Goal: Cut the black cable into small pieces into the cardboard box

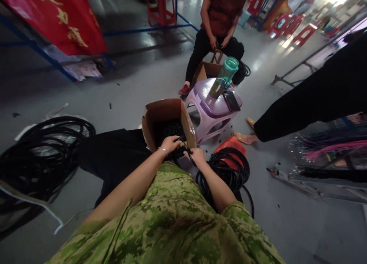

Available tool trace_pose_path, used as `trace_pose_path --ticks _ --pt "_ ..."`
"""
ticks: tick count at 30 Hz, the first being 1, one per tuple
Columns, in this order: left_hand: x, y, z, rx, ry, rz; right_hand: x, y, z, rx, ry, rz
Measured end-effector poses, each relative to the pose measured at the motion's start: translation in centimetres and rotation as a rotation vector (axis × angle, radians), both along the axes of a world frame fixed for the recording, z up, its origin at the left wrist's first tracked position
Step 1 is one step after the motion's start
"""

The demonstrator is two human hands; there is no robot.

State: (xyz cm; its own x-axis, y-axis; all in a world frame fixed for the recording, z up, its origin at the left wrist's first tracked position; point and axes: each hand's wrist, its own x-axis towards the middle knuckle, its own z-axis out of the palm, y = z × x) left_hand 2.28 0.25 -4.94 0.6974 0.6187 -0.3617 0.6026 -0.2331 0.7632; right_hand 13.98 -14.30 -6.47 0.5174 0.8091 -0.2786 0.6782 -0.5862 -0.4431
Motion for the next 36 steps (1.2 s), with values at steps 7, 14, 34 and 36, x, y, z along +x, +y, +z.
trace_pose_path --ticks 7,14,34,36 --pt "0.1 -0.2 -0.7 0.047 0.187 -0.092 -0.9 -0.5 -0.9 0.072 0.390 -0.315" --pt "0.0 -0.3 0.3 0.101 0.258 -0.160 -0.4 -0.4 -0.8 0.062 0.308 -0.246" --pt "-0.1 -0.6 2.4 0.181 0.401 -0.115 0.9 2.8 1.5 -0.132 0.111 0.076" --pt "0.0 -0.6 2.3 0.177 0.410 -0.114 0.8 2.7 1.3 -0.116 0.135 0.075"
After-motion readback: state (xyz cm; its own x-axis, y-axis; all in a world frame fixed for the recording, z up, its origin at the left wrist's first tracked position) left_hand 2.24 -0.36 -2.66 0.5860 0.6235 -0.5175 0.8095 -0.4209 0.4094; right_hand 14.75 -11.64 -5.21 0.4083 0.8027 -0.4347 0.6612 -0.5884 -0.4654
